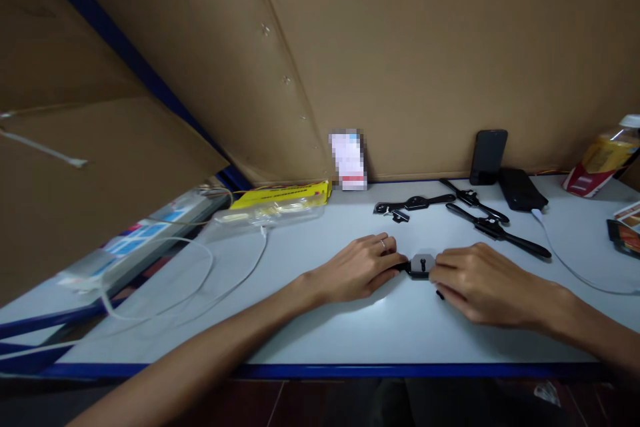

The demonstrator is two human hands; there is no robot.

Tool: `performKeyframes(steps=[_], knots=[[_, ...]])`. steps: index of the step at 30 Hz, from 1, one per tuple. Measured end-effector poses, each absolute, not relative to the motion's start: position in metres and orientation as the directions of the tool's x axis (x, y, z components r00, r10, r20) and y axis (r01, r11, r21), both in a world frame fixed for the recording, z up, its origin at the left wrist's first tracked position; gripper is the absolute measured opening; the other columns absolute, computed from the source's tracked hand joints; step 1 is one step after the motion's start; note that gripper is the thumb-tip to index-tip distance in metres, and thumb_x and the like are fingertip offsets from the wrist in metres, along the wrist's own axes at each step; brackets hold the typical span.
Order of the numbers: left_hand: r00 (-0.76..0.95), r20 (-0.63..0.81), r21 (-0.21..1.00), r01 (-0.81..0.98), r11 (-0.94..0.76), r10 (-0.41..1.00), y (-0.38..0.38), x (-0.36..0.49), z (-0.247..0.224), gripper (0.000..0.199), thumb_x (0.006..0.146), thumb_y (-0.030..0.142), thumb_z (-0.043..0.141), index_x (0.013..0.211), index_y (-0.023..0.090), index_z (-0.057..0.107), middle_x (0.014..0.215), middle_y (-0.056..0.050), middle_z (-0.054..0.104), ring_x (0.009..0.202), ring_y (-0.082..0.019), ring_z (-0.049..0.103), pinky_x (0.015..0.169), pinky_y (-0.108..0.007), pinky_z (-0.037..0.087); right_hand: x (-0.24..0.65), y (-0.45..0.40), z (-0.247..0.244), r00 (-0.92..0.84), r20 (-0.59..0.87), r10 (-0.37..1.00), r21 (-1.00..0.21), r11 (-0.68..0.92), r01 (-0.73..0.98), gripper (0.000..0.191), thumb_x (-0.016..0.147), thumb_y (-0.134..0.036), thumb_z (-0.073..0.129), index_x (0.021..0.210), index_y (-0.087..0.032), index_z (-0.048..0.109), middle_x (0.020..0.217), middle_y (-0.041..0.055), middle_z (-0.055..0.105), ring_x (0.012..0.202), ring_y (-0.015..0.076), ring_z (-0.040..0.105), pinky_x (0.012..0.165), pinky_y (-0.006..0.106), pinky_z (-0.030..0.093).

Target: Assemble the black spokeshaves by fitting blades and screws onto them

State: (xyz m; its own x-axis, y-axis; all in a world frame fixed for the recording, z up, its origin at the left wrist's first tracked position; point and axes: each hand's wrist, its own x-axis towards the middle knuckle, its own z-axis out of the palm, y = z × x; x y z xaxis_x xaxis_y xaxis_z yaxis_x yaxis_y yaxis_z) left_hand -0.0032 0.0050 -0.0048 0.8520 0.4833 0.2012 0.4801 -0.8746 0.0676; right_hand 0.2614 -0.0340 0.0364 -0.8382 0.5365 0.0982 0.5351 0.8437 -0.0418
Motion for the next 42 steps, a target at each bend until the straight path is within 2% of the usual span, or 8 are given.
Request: performKeyframes(steps=[3,7,21,24,26,31,38,42], knots=[[0.853,0.193,0.061,0.483,-0.874,0.485,0.005,-0.003,-0.004,0.031,0.106,0.028,0.042,0.124,0.018,0.066,0.102,-0.008,0.065,0.089,-0.020,0.061,0.079,-0.036,0.055,0.274,-0.025,0.045,-0.753,0.140,0.642,-0.099,0.766,0.635,0.021,0.093,-0.013,0.050,0.079,-0.017,0.065,0.076,0.0046,0.066,0.063,0.0143,0.054,0.060,0.030,0.030],[0.853,0.191,0.066,0.483,-0.873,0.486,0.005,-0.003,-0.005,0.032,0.106,0.028,0.042,0.125,0.018,0.066,0.103,-0.009,0.065,0.089,-0.021,0.061,0.078,-0.037,0.056,0.286,-0.016,0.050,-0.714,-0.012,0.700,-0.204,0.697,0.687,0.020,0.088,-0.014,0.055,0.070,-0.019,0.060,0.067,0.0015,0.062,0.057,0.0130,0.050,0.058,0.030,0.027],[0.855,0.189,0.053,0.482,-0.874,0.483,0.005,-0.003,-0.005,0.031,0.106,0.028,0.043,0.125,0.018,0.065,0.102,-0.009,0.064,0.089,-0.020,0.061,0.078,-0.035,0.055,0.281,-0.013,0.033,-0.729,-0.154,0.667,-0.297,0.672,0.678,0.006,0.086,-0.022,0.065,0.080,-0.021,0.066,0.073,0.0015,0.066,0.065,0.0162,0.055,0.060,0.029,0.029],[0.855,0.190,0.055,0.481,-0.875,0.482,0.005,-0.003,-0.005,0.032,0.106,0.028,0.042,0.125,0.019,0.065,0.103,-0.009,0.064,0.089,-0.020,0.061,0.078,-0.035,0.054,0.279,-0.011,0.033,-0.743,-0.103,0.661,-0.391,0.660,0.641,0.011,0.087,-0.020,0.064,0.077,-0.020,0.067,0.070,0.0004,0.065,0.063,0.0146,0.054,0.061,0.028,0.031],[0.854,0.192,0.060,0.481,-0.874,0.483,0.005,-0.003,-0.006,0.032,0.106,0.028,0.042,0.125,0.019,0.065,0.103,-0.008,0.064,0.089,-0.020,0.060,0.078,-0.035,0.054,0.275,-0.009,0.032,-0.719,0.005,0.695,-0.464,0.639,0.614,0.012,0.091,-0.021,0.062,0.081,-0.020,0.069,0.072,0.0004,0.066,0.065,0.0143,0.055,0.063,0.028,0.034],[0.851,0.198,0.050,0.486,-0.872,0.486,0.005,-0.003,-0.007,0.031,0.106,0.027,0.042,0.122,0.018,0.066,0.101,-0.008,0.064,0.087,-0.020,0.060,0.077,-0.035,0.054,0.259,-0.004,0.021,-0.525,0.213,0.824,-0.594,0.536,0.599,0.015,0.095,-0.021,0.058,0.086,-0.019,0.071,0.086,0.0031,0.073,0.075,0.0157,0.062,0.071,0.029,0.040],[0.855,0.226,0.056,0.468,-0.882,0.468,0.006,-0.003,-0.007,0.031,0.105,0.026,0.042,0.124,0.019,0.066,0.100,-0.008,0.064,0.087,-0.020,0.060,0.077,-0.035,0.054,0.249,-0.002,0.003,-0.523,0.147,0.839,-0.524,0.515,0.678,0.016,0.093,-0.019,0.059,0.085,-0.019,0.073,0.085,0.0024,0.072,0.073,0.0149,0.059,0.068,0.028,0.036],[0.856,0.207,0.040,0.476,-0.879,0.473,0.006,-0.004,-0.008,0.031,0.106,0.027,0.043,0.125,0.018,0.065,0.101,-0.008,0.064,0.089,-0.020,0.060,0.078,-0.036,0.054,0.254,0.001,0.012,-0.522,0.213,0.826,-0.517,0.549,0.657,0.023,0.098,-0.024,0.052,0.091,-0.019,0.073,0.091,0.0048,0.073,0.078,0.0160,0.061,0.072,0.029,0.038]])
